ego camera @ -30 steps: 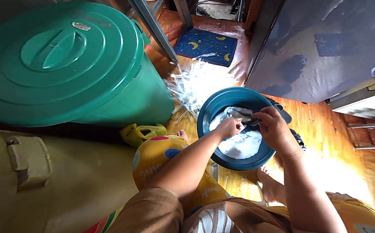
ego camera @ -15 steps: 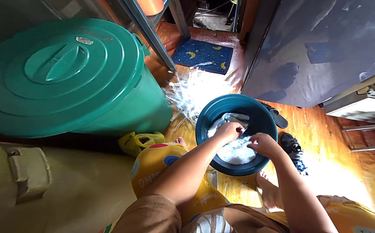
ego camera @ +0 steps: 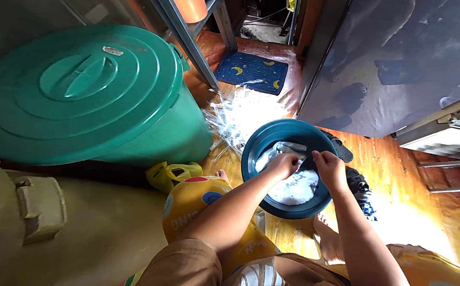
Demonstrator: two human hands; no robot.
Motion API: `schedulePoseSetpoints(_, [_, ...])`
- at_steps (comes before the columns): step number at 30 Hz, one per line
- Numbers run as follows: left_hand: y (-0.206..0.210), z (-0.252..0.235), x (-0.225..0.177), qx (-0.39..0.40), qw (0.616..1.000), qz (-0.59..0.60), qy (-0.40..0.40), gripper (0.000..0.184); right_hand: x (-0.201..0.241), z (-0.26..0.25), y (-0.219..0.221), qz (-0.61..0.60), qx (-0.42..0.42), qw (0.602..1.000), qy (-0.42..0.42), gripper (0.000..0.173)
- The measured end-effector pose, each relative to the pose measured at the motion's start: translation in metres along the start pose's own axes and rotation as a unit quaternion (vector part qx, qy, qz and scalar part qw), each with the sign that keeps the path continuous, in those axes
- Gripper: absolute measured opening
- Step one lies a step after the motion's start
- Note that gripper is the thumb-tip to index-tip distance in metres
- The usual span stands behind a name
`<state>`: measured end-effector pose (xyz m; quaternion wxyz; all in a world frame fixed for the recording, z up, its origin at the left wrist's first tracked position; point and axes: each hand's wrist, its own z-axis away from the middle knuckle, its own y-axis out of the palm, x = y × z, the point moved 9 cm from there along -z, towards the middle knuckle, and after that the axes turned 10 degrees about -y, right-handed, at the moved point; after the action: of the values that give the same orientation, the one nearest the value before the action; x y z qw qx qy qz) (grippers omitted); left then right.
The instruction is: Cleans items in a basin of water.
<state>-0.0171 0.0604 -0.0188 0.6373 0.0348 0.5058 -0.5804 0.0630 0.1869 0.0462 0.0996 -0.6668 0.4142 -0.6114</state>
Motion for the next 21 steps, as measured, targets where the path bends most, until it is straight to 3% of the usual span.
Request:
schedulePoseSetpoints(4, [-0.001,0.001,-0.004,-0.009,1.000,-0.007,0.007,0.025,-0.007,0.006,0.017,-0.023,0.038,0.999,-0.004,0.035])
schedulePoseSetpoints(7, [0.002,0.000,-0.007,-0.008,1.000,-0.012,0.028,0.025,-0.003,0.007,0.024,-0.025,0.014,0.999,-0.038,0.024])
schedulePoseSetpoints(11, [0.002,0.001,-0.003,0.001,1.000,-0.001,0.018,0.025,0.014,0.004,0.014,-0.043,-0.021,0.995,-0.084,0.015])
schedulePoseSetpoints(16, [0.007,0.001,0.002,0.031,0.999,-0.030,-0.017,0.028,0.027,0.003,-0.002,-0.030,-0.020,0.993,-0.116,0.015])
schedulePoseSetpoints(19, [0.011,0.001,0.007,0.046,0.995,-0.078,-0.037,0.048,0.032,0.002,-0.003,-0.013,0.001,0.991,-0.130,0.015])
schedulePoseSetpoints(21, [0.001,0.003,0.001,-0.007,0.999,-0.049,-0.002,0.058,0.027,0.001,0.003,0.008,0.041,0.991,-0.127,0.014])
